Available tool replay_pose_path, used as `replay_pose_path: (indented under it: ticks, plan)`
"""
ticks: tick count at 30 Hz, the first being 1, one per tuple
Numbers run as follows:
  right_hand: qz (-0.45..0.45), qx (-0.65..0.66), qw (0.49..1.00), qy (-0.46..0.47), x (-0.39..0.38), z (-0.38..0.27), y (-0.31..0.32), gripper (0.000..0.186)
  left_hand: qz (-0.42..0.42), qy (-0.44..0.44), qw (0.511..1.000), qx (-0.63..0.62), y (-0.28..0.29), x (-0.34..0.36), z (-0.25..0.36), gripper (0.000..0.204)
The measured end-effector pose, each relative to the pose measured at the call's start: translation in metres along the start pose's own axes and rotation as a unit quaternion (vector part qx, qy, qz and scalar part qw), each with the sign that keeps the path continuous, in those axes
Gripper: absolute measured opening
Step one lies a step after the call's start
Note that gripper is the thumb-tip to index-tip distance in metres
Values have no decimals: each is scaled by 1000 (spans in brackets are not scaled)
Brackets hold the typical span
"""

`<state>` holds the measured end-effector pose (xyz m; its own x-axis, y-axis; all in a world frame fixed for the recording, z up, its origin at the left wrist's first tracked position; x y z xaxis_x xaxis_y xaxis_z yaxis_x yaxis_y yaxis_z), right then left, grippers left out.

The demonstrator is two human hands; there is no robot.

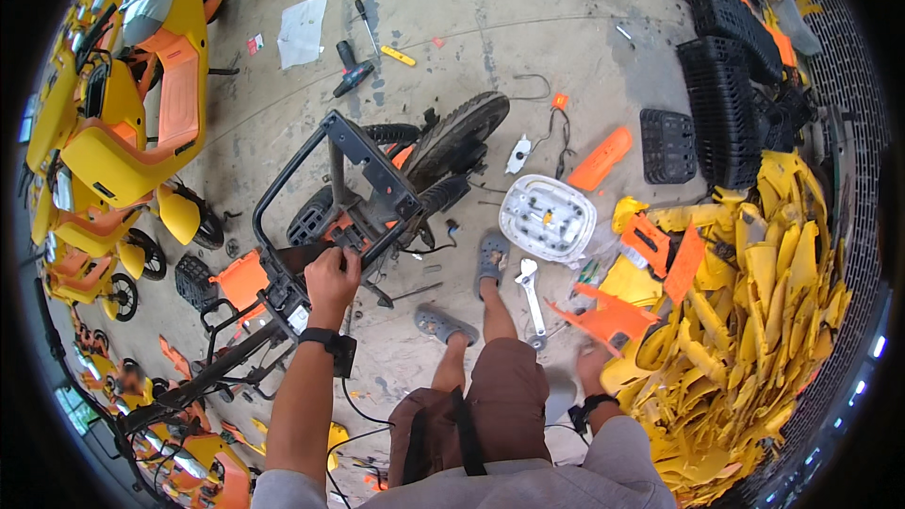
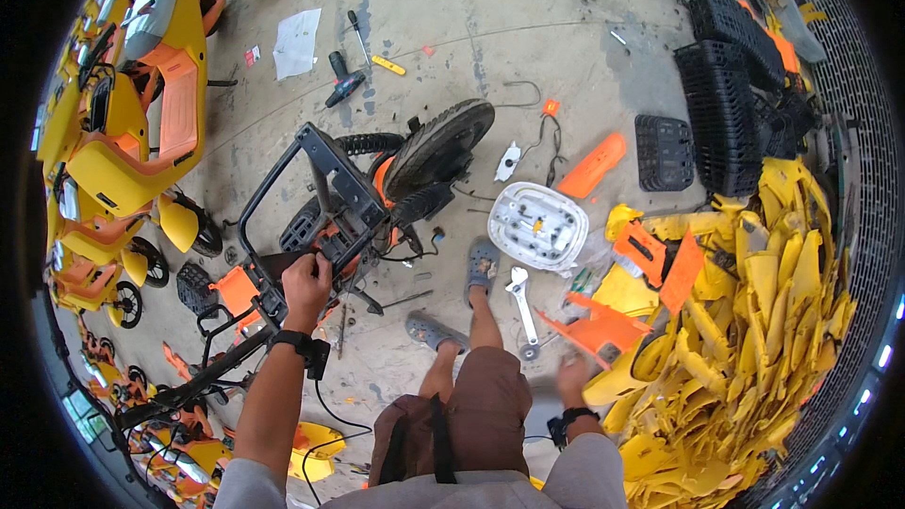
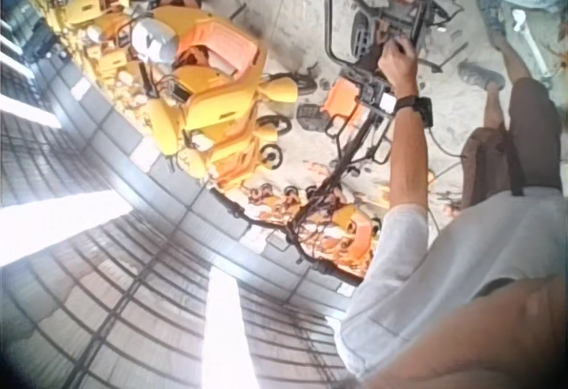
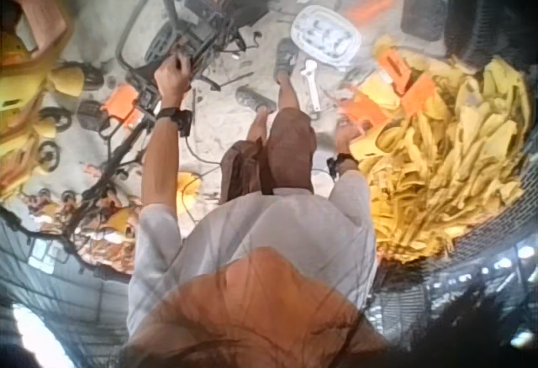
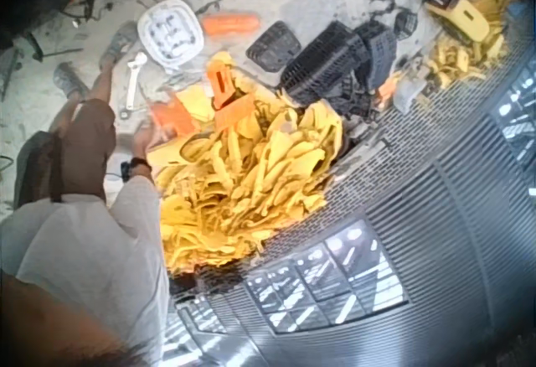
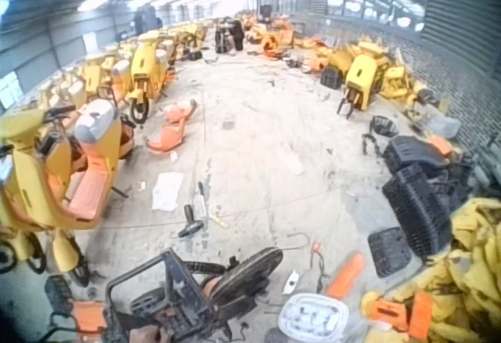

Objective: The person uses a power drill to remove screws from an orange scooter fender, then removes the fender and a plastic cover by hand, and later uses a socket wrench to loosen or tighten a bolt on the rear wheel assembly.

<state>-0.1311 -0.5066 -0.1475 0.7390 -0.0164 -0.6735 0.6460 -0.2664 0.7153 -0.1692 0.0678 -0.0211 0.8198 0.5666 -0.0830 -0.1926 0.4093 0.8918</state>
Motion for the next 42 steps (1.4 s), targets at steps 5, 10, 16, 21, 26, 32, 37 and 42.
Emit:
replay_pose_path:
  ticks: [5, 10, 16, 21, 26, 32, 37, 42]
  plan:
    - [-338, 35, 939, 52, -39, -22, -25, 29, 17, 12, 1000, 4, 8, 5, 5, 25]
    - [-277, 260, 923, -59, -11, -37, 68, 26, -31, 51, 996, 65, 11, 0, -4, 18]
    - [-192, 309, 931, -34, 38, -69, 177, 20, 15, 96, 990, 106, 19, -33, 20, 21]
    - [-227, 259, 939, -16, 52, -110, 190, 19, 139, 127, 977, -95, 62, -105, 42, 21]
    - [-269, 105, 942, 169, 40, -183, 153, 25, 237, 440, 792, -350, 67, -292, -78, 17]
    - [-148, -134, 858, 473, -61, -298, 127, 21, 552, 467, 330, -607, 74, -584, -164, 24]
    - [-162, -136, 862, 461, -137, -341, 125, 31, 572, 547, 337, -510, 96, -732, -119, 29]
    - [96, -259, 671, 688, -115, -323, 107, 23, 323, 691, 491, -421, 28, -821, -66, 20]
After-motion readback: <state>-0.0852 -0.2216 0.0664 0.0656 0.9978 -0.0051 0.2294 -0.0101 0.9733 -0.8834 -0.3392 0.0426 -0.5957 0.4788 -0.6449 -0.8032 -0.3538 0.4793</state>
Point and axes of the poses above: each hand's wrist, its own x-axis towards the middle knuckle, its own y-axis out of the back of the hand, z = x × y, the point moved 5 cm from there along x, towards the middle knuckle, and after that the axes turned 10 degrees about -z, right-handed, at the moved point
